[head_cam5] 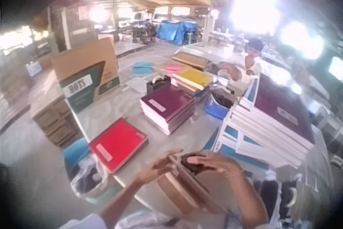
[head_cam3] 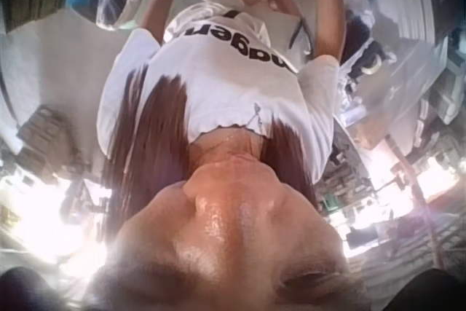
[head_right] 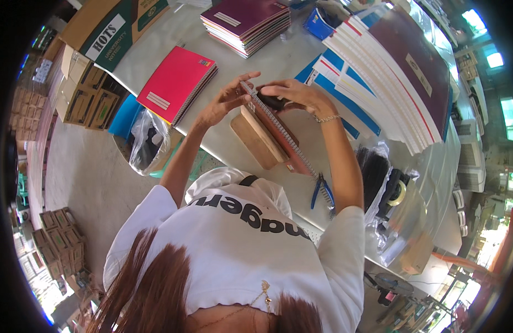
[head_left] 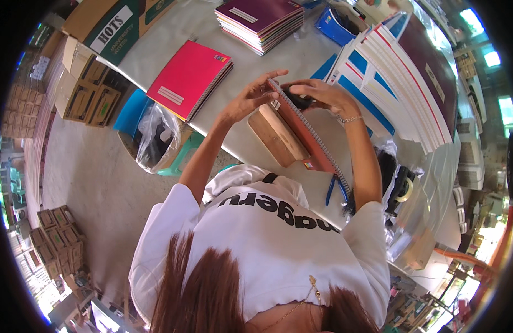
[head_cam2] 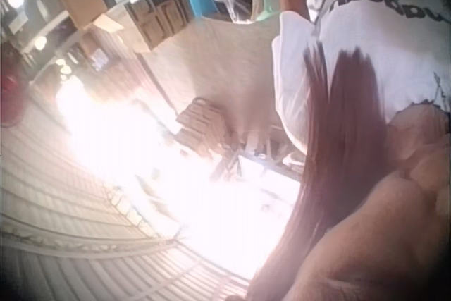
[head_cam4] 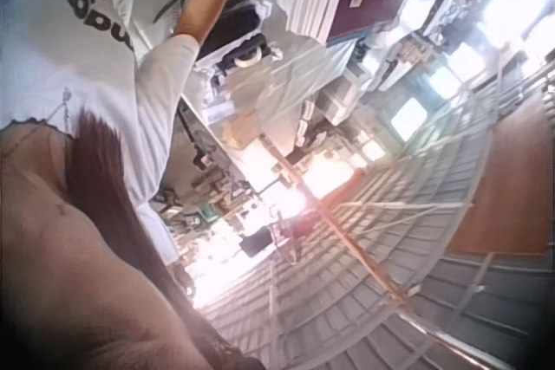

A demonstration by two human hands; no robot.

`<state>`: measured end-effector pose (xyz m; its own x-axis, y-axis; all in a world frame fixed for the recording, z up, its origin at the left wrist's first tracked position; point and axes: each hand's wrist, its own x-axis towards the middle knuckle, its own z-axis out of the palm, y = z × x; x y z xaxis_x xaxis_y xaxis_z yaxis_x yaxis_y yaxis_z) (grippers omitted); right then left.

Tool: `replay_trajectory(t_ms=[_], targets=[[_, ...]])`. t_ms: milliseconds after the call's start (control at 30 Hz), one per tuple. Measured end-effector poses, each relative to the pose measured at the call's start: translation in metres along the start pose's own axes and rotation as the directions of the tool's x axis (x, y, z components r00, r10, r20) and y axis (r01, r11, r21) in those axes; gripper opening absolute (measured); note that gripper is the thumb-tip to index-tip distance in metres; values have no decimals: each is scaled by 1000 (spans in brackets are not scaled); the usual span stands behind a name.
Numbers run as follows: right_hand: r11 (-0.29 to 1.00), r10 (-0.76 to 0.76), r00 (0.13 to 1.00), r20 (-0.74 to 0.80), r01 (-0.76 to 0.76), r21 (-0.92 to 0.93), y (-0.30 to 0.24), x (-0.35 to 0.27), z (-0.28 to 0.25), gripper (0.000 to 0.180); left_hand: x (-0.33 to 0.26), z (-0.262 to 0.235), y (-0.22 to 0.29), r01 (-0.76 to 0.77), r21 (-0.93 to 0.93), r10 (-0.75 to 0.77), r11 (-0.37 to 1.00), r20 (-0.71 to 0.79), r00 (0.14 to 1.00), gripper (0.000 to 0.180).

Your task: The person places notebooks one at a time into a wooden jig, manually threads a plastic spiral binding through the pre-punched holes by rotating the coil, and trims the excess binding using blue pliers.

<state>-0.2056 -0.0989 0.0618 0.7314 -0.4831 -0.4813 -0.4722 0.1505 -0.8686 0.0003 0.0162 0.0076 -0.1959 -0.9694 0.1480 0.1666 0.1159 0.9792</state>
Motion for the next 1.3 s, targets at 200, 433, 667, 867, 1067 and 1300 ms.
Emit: replay_trajectory(t_ms=[200,433,667,867,1067,1300], targets=[[989,-136,988,71,132,69,-24,-24,-1,56,5,2,-4,-21,-27,21,999,-6,1000,51],[930,-263,960,96,279,-238,-49,-49,25,48,5,4,-5,-12,-6,12,1000,-37,999,45],[599,-517,852,-84,290,-747,-26,-49,48,45,5,9,-7,-90,-47,85,995,-103,991,40],[885,-392,894,-219,301,-356,-17,-62,42,39,-1,13,-21,-94,-47,86,995,-141,986,29],[800,-504,644,-575,99,-591,-16,-72,87,30,6,5,-19,-77,-138,73,987,-33,997,23],[748,-576,381,-723,-111,-655,-34,-64,128,23,12,-7,-19,-52,-179,71,982,102,992,20]])
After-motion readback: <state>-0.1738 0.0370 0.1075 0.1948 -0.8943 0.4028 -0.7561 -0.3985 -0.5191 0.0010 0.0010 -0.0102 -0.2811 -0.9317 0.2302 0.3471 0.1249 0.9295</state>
